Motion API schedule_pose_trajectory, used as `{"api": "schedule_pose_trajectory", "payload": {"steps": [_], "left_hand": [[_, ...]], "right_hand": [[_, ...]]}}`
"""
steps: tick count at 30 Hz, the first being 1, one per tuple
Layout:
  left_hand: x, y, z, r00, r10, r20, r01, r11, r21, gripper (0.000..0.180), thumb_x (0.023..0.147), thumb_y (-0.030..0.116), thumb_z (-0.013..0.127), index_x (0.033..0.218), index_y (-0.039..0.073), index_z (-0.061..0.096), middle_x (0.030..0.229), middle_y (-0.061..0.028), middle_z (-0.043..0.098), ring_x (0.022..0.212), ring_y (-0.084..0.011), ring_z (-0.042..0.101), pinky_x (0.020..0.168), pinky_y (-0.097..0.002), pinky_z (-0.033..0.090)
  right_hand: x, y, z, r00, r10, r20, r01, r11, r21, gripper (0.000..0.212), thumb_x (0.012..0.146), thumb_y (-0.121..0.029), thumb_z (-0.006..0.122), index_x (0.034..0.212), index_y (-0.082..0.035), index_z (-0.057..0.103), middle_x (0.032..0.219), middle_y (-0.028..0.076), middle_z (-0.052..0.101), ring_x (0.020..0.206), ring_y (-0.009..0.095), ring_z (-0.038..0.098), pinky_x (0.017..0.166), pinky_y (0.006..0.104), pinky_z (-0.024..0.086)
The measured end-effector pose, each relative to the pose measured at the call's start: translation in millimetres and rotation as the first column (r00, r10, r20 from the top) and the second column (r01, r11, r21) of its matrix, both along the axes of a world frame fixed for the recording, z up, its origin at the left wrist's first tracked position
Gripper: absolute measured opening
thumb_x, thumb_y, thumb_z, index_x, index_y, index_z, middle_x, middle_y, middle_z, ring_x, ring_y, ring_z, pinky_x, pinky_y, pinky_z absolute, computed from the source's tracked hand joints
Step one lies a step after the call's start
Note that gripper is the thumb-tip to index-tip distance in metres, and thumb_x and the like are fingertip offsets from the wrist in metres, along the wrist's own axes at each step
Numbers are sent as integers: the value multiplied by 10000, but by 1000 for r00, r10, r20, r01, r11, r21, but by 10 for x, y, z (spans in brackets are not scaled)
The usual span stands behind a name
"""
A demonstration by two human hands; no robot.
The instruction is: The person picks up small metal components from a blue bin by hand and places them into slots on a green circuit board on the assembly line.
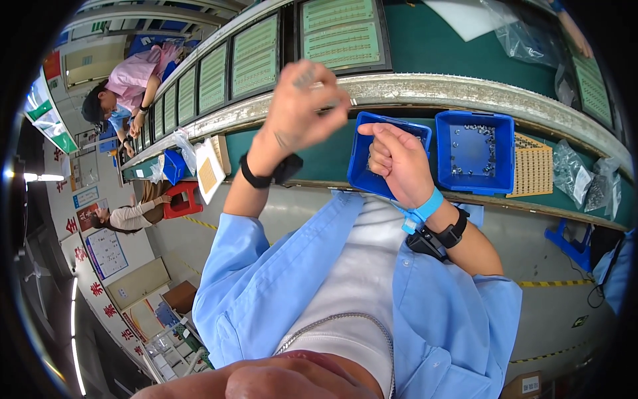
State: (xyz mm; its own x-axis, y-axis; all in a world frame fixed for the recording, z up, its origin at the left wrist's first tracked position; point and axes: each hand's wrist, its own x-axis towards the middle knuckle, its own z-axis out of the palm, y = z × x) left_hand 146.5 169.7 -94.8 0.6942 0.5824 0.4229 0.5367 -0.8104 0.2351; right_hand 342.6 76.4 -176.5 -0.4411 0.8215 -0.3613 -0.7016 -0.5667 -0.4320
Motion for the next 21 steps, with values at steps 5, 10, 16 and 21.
{"api": "schedule_pose_trajectory", "payload": {"steps": [5,10,16,21], "left_hand": [[-178,766,-257,992,123,24,-123,992,9,89,797,135,783,837,66,743,824,-69,622,844,-272,609,768,-394,493],[-37,1006,-502,987,146,-62,-142,988,64,93,838,152,765,852,61,748,834,-70,625,863,-277,625,767,-407,497],[1,1125,-579,981,141,-130,-119,979,168,92,855,161,755,911,88,756,883,-62,628,938,-285,636,811,-427,499],[-9,1143,-584,974,146,-172,-116,978,175,107,863,167,753,943,97,754,903,-59,625,977,-278,631,846,-430,498]], "right_hand": [[89,-79,41,999,30,-41,-30,1000,6,293,1109,-160,493,1237,56,645,718,-60,348,612,50,336,540,225,313],[194,-91,-84,996,40,-82,-38,999,23,297,1102,-138,477,1242,65,642,728,-55,356,617,56,347,545,227,322],[257,-87,-34,996,42,-83,-41,999,13,295,1097,-137,481,1238,67,643,727,-55,359,617,56,352,545,229,327],[249,-69,-21,995,48,-82,-48,999,8,298,1096,-143,485,1233,69,643,726,-55,362,619,57,356,546,227,329]]}}
